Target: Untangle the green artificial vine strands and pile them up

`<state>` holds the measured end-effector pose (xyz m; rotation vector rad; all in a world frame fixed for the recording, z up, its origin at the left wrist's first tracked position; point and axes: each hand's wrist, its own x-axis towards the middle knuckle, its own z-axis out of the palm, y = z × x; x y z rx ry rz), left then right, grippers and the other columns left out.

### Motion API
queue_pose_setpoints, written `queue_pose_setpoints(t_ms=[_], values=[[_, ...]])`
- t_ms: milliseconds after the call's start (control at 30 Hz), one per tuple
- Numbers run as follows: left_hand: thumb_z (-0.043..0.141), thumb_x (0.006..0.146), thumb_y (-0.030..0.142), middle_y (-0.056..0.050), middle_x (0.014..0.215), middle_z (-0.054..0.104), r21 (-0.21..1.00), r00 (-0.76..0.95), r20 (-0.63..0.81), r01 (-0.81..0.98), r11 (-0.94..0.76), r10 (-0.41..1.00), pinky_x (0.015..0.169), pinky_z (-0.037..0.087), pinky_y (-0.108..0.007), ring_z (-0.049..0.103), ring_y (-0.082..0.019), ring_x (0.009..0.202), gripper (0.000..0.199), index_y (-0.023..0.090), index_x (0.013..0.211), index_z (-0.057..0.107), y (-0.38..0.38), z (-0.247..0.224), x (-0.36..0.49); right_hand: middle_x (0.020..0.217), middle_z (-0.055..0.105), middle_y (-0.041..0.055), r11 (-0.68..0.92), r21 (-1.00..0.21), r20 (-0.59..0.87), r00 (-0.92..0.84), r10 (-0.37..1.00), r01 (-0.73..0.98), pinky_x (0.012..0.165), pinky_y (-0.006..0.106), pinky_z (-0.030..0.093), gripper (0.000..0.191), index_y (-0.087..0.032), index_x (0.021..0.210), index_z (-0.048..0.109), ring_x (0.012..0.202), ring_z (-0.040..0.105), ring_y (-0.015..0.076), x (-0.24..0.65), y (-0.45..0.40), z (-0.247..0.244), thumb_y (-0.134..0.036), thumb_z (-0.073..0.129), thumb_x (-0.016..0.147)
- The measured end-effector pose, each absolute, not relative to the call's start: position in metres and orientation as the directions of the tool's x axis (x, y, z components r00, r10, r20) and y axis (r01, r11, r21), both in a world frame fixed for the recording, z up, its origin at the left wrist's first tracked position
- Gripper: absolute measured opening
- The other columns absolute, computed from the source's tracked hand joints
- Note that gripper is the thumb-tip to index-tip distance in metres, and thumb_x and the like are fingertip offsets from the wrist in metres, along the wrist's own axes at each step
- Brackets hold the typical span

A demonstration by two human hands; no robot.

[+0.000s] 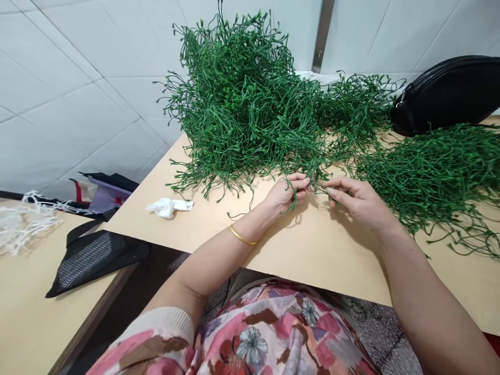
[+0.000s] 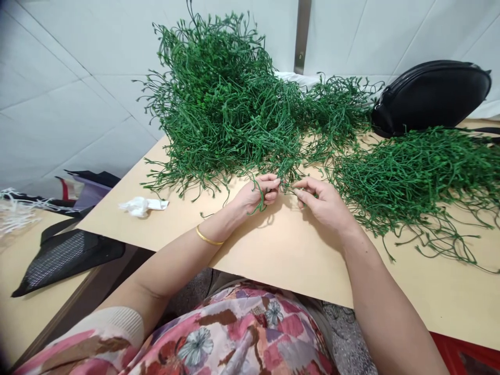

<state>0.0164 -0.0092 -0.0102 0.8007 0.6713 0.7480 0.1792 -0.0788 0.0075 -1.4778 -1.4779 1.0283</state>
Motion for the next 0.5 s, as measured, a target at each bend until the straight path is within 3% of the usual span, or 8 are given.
queue_pose_setpoints(t_ms=[167,333,400,500], values=[[0.060,0.075,0.010,0.006,0.045,0.045,0.844,0.554,-0.216,-0.307,0.439,0.804,0.036,0.018,-0.014,0.032,-0.001,0.033,0.019,0.013,0.063,0.046,-0.013,-0.006,0.017,0.064,0.056,0.0011,0.094,-0.877,0.131,0.045,0.990,0.471,0.052,0.026,0.037,0.020,-0.017,0.079,0.063,0.055,0.047,0.0112,0.183,-0.074,0.001,-0.036,0.054,0.081],[0.054,0.081,0.009,0.005,0.045,0.048,0.880,0.477,-0.233,-0.269,0.393,0.848,0.036,0.019,-0.014,0.033,-0.001,0.031,0.021,0.015,0.064,0.043,-0.018,-0.002,0.020,0.084,0.062,0.0054,0.277,-0.662,0.565,0.221,0.795,0.697,0.070,0.032,0.045,0.014,-0.019,0.088,0.063,0.077,0.056,0.0175,0.181,-0.075,-0.002,-0.027,0.053,0.083],[0.051,0.083,0.008,0.002,0.047,0.052,0.886,0.452,-0.239,-0.262,0.384,0.859,0.036,0.020,-0.014,0.035,-0.001,0.031,0.020,0.015,0.065,0.043,-0.018,-0.003,0.021,0.081,0.061,0.0054,0.372,-0.559,0.694,0.173,0.699,0.741,0.071,0.033,0.045,0.012,-0.020,0.086,0.063,0.078,0.057,0.0181,0.176,-0.079,0.001,-0.023,0.051,0.084],[0.053,0.082,0.011,0.002,0.047,0.052,0.885,0.450,-0.246,-0.258,0.388,0.859,0.036,0.019,-0.014,0.037,-0.002,0.032,0.019,0.015,0.066,0.044,-0.018,-0.006,0.021,0.078,0.061,0.0049,0.542,-0.437,0.744,-0.050,0.666,0.718,0.071,0.033,0.046,0.012,-0.021,0.082,0.063,0.077,0.057,0.0183,0.168,-0.084,0.004,-0.018,0.052,0.084]])
